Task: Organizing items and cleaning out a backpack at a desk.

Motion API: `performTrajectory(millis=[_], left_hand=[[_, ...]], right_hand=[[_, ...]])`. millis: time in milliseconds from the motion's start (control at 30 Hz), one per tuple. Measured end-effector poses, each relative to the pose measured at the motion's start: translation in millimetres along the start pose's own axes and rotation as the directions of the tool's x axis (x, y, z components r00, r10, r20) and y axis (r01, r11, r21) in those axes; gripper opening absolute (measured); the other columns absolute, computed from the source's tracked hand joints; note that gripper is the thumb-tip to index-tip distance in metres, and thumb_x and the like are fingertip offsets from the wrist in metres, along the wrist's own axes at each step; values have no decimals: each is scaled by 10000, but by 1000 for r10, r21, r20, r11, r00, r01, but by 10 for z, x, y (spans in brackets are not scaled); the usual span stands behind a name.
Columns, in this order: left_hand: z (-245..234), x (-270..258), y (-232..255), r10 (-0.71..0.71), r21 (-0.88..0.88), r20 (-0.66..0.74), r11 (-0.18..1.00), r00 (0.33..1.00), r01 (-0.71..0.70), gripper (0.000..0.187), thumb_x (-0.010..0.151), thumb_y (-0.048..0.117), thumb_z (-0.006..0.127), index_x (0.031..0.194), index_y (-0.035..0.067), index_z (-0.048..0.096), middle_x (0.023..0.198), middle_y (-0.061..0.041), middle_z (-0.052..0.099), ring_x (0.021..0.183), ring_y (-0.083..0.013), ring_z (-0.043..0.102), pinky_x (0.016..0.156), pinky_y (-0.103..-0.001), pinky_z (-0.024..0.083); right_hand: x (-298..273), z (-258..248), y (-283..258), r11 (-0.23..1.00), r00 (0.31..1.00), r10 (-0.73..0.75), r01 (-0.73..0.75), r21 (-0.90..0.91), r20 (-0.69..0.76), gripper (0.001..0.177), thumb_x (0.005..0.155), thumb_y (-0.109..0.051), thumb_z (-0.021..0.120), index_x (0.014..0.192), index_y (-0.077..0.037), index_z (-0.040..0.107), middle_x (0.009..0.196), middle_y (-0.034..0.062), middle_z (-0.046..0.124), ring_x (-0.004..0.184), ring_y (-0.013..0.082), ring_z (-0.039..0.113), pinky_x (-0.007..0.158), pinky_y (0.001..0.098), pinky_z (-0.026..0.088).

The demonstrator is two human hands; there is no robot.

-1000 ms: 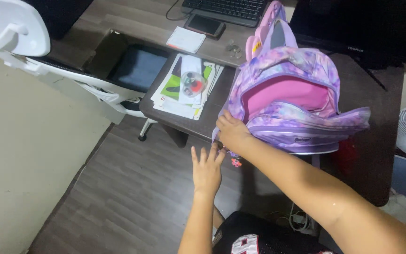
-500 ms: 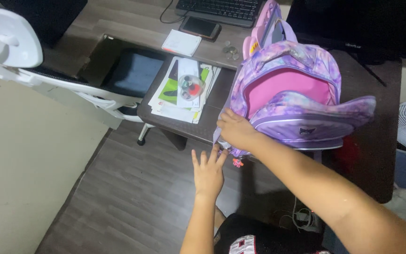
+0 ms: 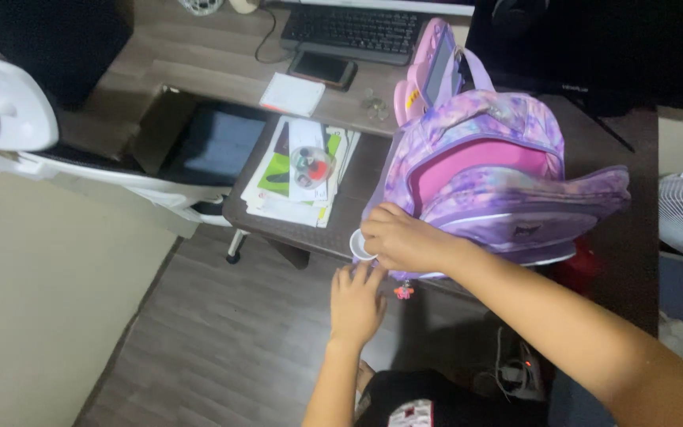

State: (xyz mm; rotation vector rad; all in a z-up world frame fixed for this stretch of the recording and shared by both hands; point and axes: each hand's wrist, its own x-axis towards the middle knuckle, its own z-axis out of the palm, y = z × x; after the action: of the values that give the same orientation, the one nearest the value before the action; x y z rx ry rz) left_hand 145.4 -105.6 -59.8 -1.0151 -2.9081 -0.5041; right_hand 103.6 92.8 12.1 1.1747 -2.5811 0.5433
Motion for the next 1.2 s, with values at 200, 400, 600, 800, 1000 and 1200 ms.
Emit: performTrajectory(millis=[200,400,600,800,1000,1200], left_hand=[[703,-16,-323,-89,-465,-363,880,927,-98,413,880,47,749,1245,230,690,1392,-22,687,1217,-291,682,1048,-381,531],[-163,341,-75,-607,-804,-285,572,741,160,648,719,7,797,1307,73,534,1270,-110,600,884,-269,627,809,-342,530],[-140,601,-290,-454,-648,-335,747,826,148,586,796,66,790,1343,77,578,1237,-136,643,1073,-274,669,907,-369,538],[-44,831,-541,-551,-707,-290,675,783,213,607,741,191,835,1271,88,558,1180,-139,680,1071,-325,699,901,-422,536],[32,942,-795,-609,-488,-32,702,792,520,544,707,226,803,1195,127,583,1136,-127,713,1079,-345,679,901,-457,531],[651,958,-967,-668,-345,50,686,743,640,614,706,190,835,1257,174,566,1258,-122,552,1144,-382,594,930,-480,502]], right_hand=[[24,56,141,999,972,13,-20,-29,-233,155,702,-136,734,833,-76,676,950,75,606,989,302,571,842,406,487],[118,102,89,988,949,-79,34,-152,-304,184,704,-158,722,868,-84,683,962,74,606,1000,301,617,869,416,500],[228,71,-13,970,969,42,-99,-223,-245,263,751,-161,731,1002,-92,701,1020,106,639,1053,318,592,976,459,453],[183,225,8,800,950,256,-312,-512,-179,447,752,-210,639,1173,-73,697,1192,181,665,1281,351,522,1142,484,287],[152,228,51,742,945,325,-281,-608,-40,270,828,-190,587,1042,-83,712,1173,152,670,1314,325,524,1187,488,250],[161,227,40,774,935,354,-292,-562,1,225,812,-180,600,977,-91,724,1111,129,669,1301,336,532,1179,495,263]])
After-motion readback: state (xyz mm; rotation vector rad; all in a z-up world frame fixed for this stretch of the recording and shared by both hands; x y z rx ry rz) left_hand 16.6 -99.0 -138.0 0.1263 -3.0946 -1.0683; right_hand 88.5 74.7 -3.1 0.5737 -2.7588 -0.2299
